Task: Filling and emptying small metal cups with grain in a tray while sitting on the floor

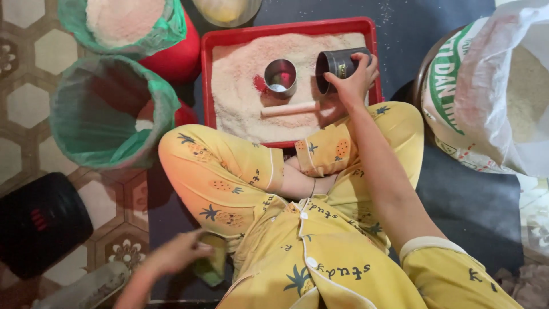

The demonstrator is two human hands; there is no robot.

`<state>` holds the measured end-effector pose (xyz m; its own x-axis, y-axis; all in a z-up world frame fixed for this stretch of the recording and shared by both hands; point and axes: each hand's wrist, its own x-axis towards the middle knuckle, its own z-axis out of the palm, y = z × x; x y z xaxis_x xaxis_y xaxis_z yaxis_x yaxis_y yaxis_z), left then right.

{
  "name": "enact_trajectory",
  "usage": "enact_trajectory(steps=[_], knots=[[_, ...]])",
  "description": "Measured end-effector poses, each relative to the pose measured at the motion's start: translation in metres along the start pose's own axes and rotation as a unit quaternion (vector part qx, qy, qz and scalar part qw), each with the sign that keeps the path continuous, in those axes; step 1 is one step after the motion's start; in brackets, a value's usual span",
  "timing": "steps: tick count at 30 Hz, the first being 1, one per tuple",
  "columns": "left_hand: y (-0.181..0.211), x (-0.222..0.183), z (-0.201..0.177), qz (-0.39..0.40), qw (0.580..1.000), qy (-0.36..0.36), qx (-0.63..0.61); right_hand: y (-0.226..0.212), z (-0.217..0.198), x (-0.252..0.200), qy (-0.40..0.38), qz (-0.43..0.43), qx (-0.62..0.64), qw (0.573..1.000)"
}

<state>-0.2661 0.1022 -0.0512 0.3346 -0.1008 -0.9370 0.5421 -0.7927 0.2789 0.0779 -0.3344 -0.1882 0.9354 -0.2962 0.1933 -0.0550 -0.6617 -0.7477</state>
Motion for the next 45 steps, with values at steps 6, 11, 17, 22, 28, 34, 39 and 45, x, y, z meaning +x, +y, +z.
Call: enact_trajectory(steps=[6,11,17,22,28,34,39,45], knots=[[-0.158,0.105,-0.008,-0.098,0.939,-0.038,-0.328,0.002,0.002,0.000,0.007,-0.013,0.000,1.000],[-0.194,0.189,0.041,-0.034,0.911,-0.041,-0.409,-0.003,-0.002,-0.005,-0.008,-0.024,-0.010,1.000],[-0.036,0.111,-0.008,0.022,0.899,0.266,-0.347,0.003,0.005,-0.005,-0.023,-0.041,-0.026,0.999],[0.054,0.035,-0.055,0.168,0.689,0.315,-0.630,-0.001,0.006,-0.005,-0.033,-0.040,-0.037,0.998],[0.109,0.043,-0.069,0.150,0.830,0.536,-0.011,0.004,0.015,-0.001,-0.068,-0.011,-0.080,0.994],[0.165,0.053,-0.075,0.151,0.711,0.627,0.280,0.004,0.013,-0.008,-0.070,-0.026,-0.070,0.995],[0.266,0.193,-0.078,0.351,0.722,0.564,0.193,-0.001,-0.002,-0.010,-0.034,-0.060,-0.028,0.997],[0.302,0.356,-0.034,0.328,0.637,0.613,0.332,-0.001,-0.005,-0.010,-0.011,-0.019,-0.013,1.000]])
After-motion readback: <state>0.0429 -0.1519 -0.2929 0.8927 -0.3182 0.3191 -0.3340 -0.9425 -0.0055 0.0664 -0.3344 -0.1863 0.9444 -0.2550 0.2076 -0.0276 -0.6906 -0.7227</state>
